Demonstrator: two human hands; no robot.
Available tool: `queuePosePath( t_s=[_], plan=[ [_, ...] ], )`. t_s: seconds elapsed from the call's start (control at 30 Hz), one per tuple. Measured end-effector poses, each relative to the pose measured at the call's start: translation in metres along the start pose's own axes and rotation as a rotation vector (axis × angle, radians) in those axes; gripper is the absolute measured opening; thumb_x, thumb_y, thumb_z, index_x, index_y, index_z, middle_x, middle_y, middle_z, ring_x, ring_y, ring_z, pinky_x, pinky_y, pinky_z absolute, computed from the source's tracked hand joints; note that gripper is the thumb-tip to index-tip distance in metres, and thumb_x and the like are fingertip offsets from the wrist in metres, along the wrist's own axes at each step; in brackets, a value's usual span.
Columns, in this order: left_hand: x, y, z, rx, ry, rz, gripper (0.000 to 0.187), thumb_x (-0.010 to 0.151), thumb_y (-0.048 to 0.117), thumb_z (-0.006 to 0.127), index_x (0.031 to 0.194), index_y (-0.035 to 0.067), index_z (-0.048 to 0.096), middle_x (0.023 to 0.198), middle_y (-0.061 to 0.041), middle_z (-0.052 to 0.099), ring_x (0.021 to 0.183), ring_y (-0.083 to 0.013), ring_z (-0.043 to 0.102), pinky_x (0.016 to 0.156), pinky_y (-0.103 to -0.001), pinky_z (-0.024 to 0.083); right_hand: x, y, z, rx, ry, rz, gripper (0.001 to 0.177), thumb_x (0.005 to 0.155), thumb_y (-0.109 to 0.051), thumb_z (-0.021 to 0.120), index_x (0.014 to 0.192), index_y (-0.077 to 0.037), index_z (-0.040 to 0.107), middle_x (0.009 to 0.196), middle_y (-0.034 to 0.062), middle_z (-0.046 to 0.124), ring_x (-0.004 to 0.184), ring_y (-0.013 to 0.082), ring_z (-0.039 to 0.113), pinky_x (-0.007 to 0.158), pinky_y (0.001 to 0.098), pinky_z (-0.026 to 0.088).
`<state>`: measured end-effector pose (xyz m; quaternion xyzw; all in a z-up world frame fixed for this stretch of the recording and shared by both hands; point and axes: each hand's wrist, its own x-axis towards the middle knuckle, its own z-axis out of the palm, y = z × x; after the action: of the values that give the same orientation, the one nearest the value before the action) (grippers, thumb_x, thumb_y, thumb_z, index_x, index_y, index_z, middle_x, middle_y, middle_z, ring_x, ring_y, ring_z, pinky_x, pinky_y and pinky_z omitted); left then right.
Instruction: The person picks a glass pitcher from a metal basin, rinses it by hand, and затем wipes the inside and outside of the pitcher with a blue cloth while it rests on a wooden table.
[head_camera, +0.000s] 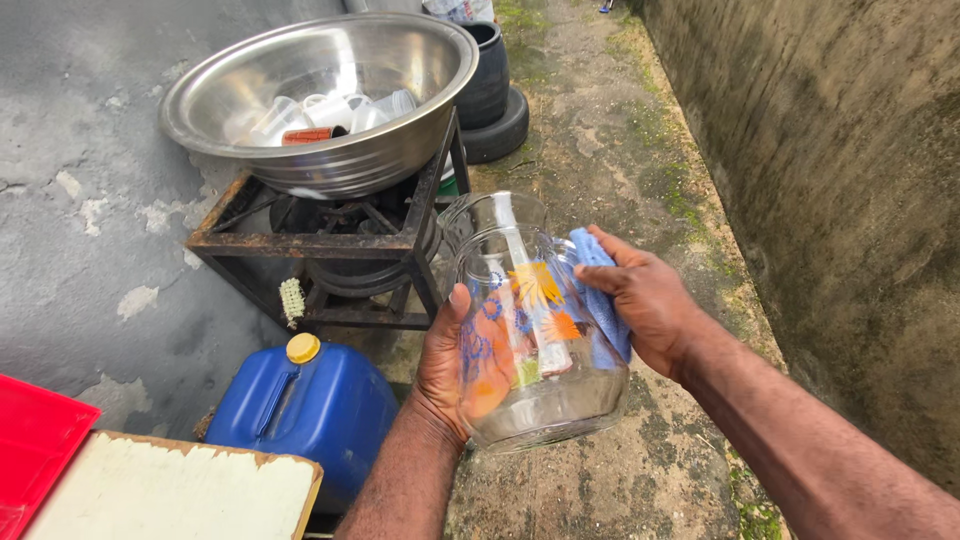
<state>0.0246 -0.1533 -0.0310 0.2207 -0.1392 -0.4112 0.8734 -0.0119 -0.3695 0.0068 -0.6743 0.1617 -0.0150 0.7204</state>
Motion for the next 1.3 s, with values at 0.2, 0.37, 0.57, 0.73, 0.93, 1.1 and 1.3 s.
queuePosePath(
  t_s=[0.2,0.37,0.57,0.73,0.93,1.1,1.3],
  plan=[
    [-0.015,0.013,-0.008,-0.034,-0.032,0.042,0.098,0.079,0.060,0.082,0.149,0.003,0.046,0.139,-0.016,0.061,0.128,-0.0351,0.059,0.111,-0.058,0.046,-0.019,-0.017,0.019,0.492,-0.021,-0.136,0.058,0.096,-0.010,0.056,0.152,0.005,0.055,0.140,0.0117,0.069,0.113,0.0146,0.068,0.101,0.0282,0.055],
    [-0.028,0.017,-0.011,-0.039,-0.034,0.014,0.099,0.077,0.060,0.082,0.150,0.002,0.046,0.143,-0.015,0.061,0.132,-0.0313,0.060,0.118,-0.052,0.044,-0.028,-0.024,0.040,-0.088,0.091,-0.156,0.060,0.086,0.004,0.064,0.144,-0.006,0.051,0.131,0.0040,0.070,0.106,0.0080,0.070,0.092,0.0252,0.056],
    [-0.035,0.028,-0.016,-0.019,-0.158,-0.131,0.101,0.082,0.062,0.080,0.154,0.002,0.043,0.144,-0.016,0.060,0.133,-0.0306,0.059,0.120,-0.052,0.041,-0.028,-0.026,0.044,-0.234,0.009,-0.039,0.036,0.092,-0.006,0.063,0.127,-0.002,0.070,0.096,0.0090,0.079,0.073,0.0120,0.071,0.070,0.0320,0.062],
    [-0.039,0.031,-0.016,0.003,-0.184,-0.168,0.108,0.076,0.069,0.079,0.153,0.003,0.042,0.143,-0.017,0.060,0.131,-0.0355,0.058,0.114,-0.062,0.043,-0.027,-0.028,0.043,0.092,-0.049,0.103,0.033,0.087,-0.005,0.060,0.117,0.001,0.072,0.089,0.0171,0.075,0.069,0.0236,0.071,0.065,0.0471,0.062],
    [-0.044,0.029,-0.027,-0.034,-0.175,-0.223,0.106,0.078,0.071,0.079,0.152,0.002,0.047,0.141,-0.021,0.060,0.131,-0.0411,0.056,0.111,-0.069,0.041,-0.026,-0.020,0.041,0.525,-0.229,0.309,0.026,0.082,-0.020,0.060,0.098,-0.002,0.070,0.081,0.0176,0.076,0.067,0.0300,0.075,0.069,0.0611,0.064],
    [-0.038,0.042,-0.025,0.074,0.041,-0.241,0.088,0.090,0.059,0.077,0.151,0.002,0.052,0.139,-0.021,0.058,0.134,-0.0380,0.051,0.118,-0.067,0.039,-0.022,-0.011,0.030,0.682,-0.148,0.046,0.028,0.094,-0.008,0.068,0.120,0.001,0.066,0.098,0.0087,0.073,0.080,0.0195,0.073,0.080,0.0416,0.063],
    [-0.023,0.007,0.009,0.653,0.638,-0.206,0.068,0.083,0.051,0.069,0.139,0.014,0.061,0.131,-0.006,0.068,0.130,-0.0282,0.059,0.107,-0.057,0.037,-0.034,-0.031,0.042,0.291,0.156,-0.186,0.065,0.085,0.001,0.068,0.148,-0.002,0.052,0.097,0.0078,0.075,0.067,0.0131,0.067,0.055,0.0281,0.058]
  ],
)
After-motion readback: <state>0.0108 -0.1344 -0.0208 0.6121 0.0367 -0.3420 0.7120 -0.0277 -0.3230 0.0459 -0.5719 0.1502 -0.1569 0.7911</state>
